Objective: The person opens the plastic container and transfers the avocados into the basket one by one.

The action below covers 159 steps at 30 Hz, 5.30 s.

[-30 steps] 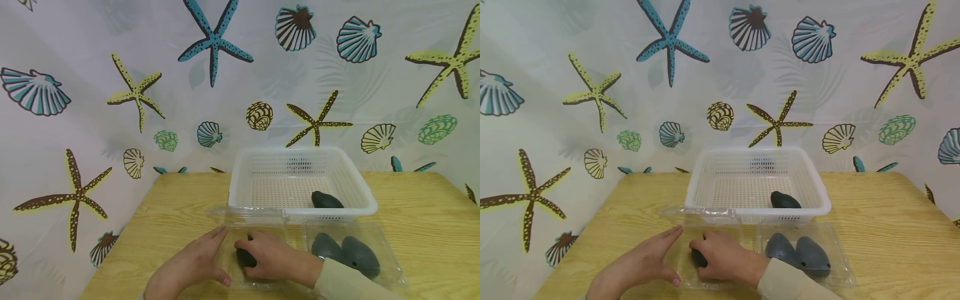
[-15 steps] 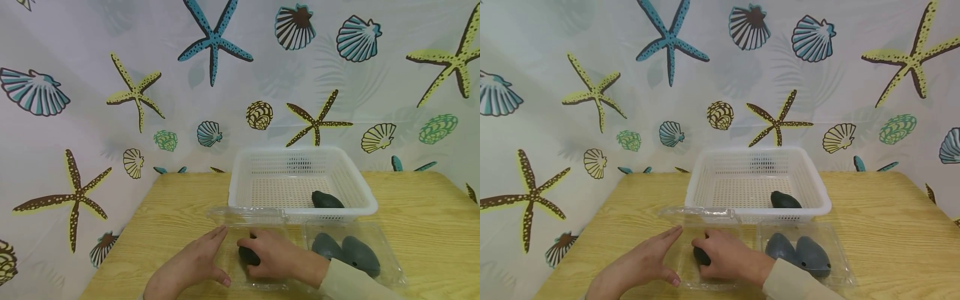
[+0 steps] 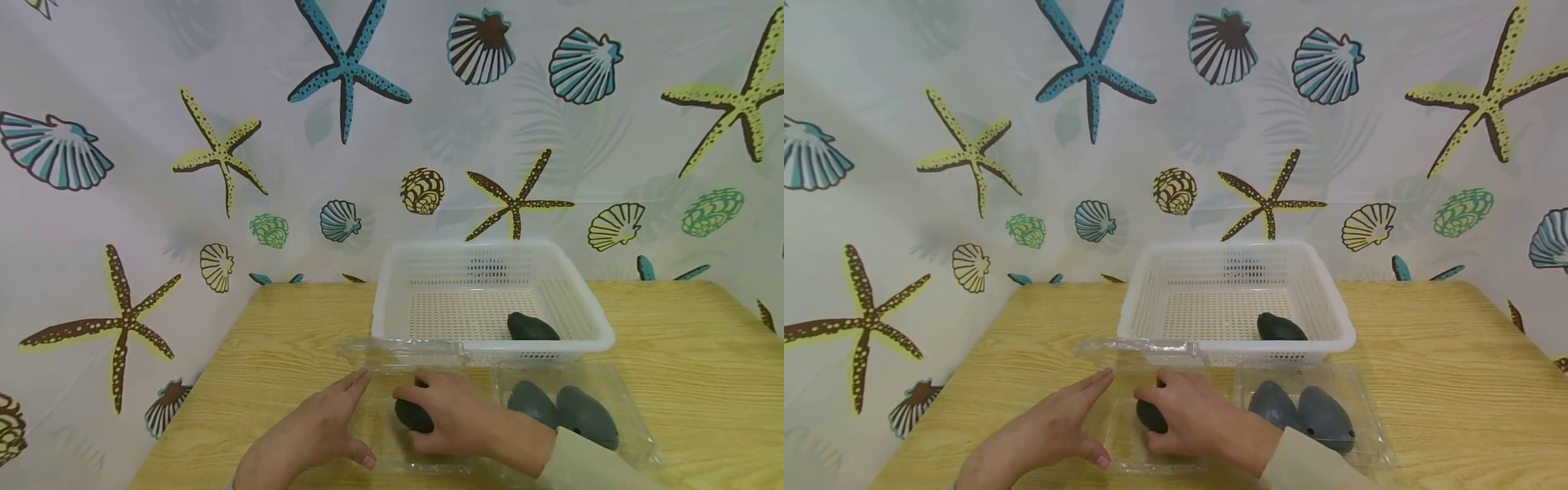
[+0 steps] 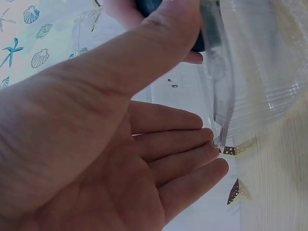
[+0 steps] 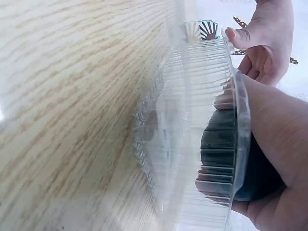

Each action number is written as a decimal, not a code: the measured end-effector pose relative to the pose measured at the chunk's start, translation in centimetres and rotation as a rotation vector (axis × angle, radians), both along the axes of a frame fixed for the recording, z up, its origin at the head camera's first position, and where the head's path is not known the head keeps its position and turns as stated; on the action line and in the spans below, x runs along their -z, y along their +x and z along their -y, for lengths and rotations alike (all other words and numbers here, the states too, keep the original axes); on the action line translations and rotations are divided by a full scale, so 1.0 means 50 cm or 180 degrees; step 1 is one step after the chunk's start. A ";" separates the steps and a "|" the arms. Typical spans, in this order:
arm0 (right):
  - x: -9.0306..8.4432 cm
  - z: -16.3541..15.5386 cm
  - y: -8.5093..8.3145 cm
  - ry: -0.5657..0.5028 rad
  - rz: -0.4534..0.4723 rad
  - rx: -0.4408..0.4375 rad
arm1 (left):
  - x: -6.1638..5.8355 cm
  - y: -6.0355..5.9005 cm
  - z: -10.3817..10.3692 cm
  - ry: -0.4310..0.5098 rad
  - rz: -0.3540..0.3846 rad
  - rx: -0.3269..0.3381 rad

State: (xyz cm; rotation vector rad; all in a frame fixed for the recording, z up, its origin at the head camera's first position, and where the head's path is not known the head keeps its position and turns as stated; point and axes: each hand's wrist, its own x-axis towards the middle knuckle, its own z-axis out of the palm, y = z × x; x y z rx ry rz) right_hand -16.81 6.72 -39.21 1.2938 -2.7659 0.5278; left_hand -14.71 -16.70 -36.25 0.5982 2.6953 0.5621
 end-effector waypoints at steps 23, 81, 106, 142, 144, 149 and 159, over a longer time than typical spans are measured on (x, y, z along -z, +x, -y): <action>-0.023 -0.050 0.038 -0.0273 -0.0204 0.0064 | -0.001 0.001 -0.002 0.0071 0.0079 -0.0111; -0.105 -0.204 0.040 -0.0778 -0.0530 -0.0059 | 0.000 0.006 0.000 0.0046 -0.0027 -0.0046; -0.130 -0.215 -0.015 -0.1044 -0.0483 0.0767 | 0.003 0.003 0.002 0.0031 0.0068 -0.0087; -0.092 -0.209 -0.114 -0.0594 -0.0273 0.1350 | -0.002 0.006 0.004 0.0042 0.0047 -0.0069; -0.090 -0.208 -0.116 -0.0553 -0.0179 0.1348 | -0.001 0.007 0.004 0.0030 0.0024 -0.0057; -0.086 -0.204 -0.120 -0.0470 0.0071 0.1327 | 0.001 0.006 0.003 0.0027 -0.0002 -0.0041; -0.076 -0.203 -0.127 -0.0343 0.0273 0.1414 | 0.003 0.008 0.004 0.0036 0.0016 -0.0024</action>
